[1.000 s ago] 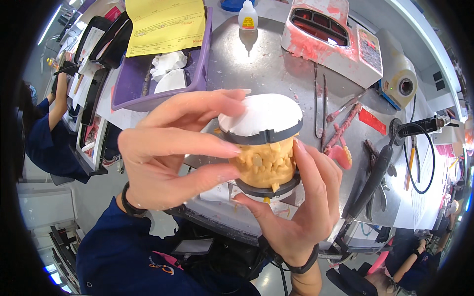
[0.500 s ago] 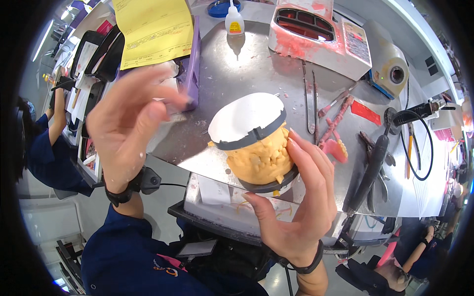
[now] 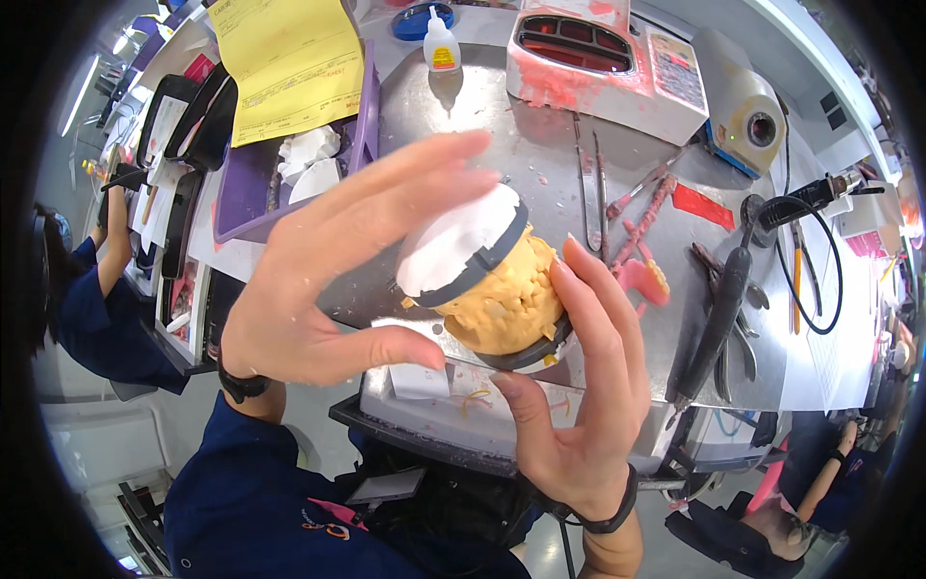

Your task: The recorder uses a handheld rotary tool to grind and shape a dental prosthetic piece, then inspects and fits it onto a yellow plaster dental model.

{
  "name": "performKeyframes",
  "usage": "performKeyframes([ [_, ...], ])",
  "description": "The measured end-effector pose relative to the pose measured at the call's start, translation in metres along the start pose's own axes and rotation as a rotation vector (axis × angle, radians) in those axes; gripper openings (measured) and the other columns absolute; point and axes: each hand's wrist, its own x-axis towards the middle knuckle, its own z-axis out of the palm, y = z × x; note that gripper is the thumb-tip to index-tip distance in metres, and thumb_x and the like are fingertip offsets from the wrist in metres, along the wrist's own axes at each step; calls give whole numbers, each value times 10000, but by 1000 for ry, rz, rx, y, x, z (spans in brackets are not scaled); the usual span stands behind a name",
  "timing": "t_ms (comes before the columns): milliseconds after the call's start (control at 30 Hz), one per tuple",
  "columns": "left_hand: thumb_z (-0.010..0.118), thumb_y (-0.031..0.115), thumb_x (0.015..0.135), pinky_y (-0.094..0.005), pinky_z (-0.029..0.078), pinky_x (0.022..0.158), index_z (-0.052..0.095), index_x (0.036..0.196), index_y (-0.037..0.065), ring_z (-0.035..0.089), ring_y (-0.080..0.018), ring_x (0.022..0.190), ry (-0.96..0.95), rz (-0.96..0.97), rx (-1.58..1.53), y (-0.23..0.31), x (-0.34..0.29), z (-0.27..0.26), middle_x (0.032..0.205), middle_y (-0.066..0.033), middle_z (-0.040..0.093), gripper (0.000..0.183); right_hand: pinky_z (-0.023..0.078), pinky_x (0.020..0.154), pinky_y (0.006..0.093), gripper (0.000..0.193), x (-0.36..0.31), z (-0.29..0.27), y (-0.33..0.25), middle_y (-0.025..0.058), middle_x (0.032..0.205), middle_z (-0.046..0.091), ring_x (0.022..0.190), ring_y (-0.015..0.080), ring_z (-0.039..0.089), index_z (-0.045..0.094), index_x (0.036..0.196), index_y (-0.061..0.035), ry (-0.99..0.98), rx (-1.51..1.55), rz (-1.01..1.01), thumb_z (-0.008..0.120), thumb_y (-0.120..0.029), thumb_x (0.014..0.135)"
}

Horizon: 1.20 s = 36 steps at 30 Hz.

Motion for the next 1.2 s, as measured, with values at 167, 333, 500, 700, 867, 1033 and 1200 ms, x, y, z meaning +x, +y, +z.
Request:
performKeyframes([
  [167,759,312,735,-380,402,1004,559,1250,-1,508,-338,1226,-121,31,-114,-8,11,-4,1351,-205,492,635,206,1121,433,682,0,-2,-1,213,1377,438,1376,324,283,408,1337,67,-14,21,-5,667,-337,852],
  [333,753,301,745,-376,418,992,591,1213,7,537,-326,1194,-150,75,-115,-12,17,-7,1300,-193,542,575,190,1127,433,636,-2,-2,-1,194,1398,420,1392,318,252,405,1348,55,-18,23,23,639,-289,866],
  [500,776,352,708,-370,420,993,607,1190,11,550,-297,1181,-119,54,-165,-15,15,-3,1274,-175,565,615,187,1130,434,660,-4,-1,0,194,1400,416,1395,319,244,384,1363,51,-13,24,28,646,-283,859],
  [700,808,358,656,-359,425,988,609,1186,10,562,-270,1159,-111,20,-159,-11,15,-3,1256,-162,578,665,201,1124,430,771,-1,-2,-3,193,1397,414,1373,327,283,373,1362,59,-9,-3,0,734,-286,774],
  [867,845,321,598,-344,427,983,607,1184,-2,569,-254,1144,-119,35,-128,-6,16,-5,1245,-154,585,711,390,998,408,753,6,1,-4,236,1327,469,1199,357,489,447,1303,34,53,-64,-64,804,-259,709],
  [1033,841,295,611,-330,444,958,608,1195,6,577,-246,1127,-27,-38,-237,-5,9,7,1237,-159,586,691,398,980,411,754,6,2,-7,206,1234,525,1129,354,515,482,1250,22,107,-95,-71,838,-285,660],
  [1200,771,238,710,-327,483,913,643,1156,19,578,-254,1127,-3,17,-90,-9,11,5,1275,-192,553,513,438,907,383,814,2,7,-10,166,1122,535,1021,303,536,501,1202,9,178,-227,-81,863,-382,586],
])
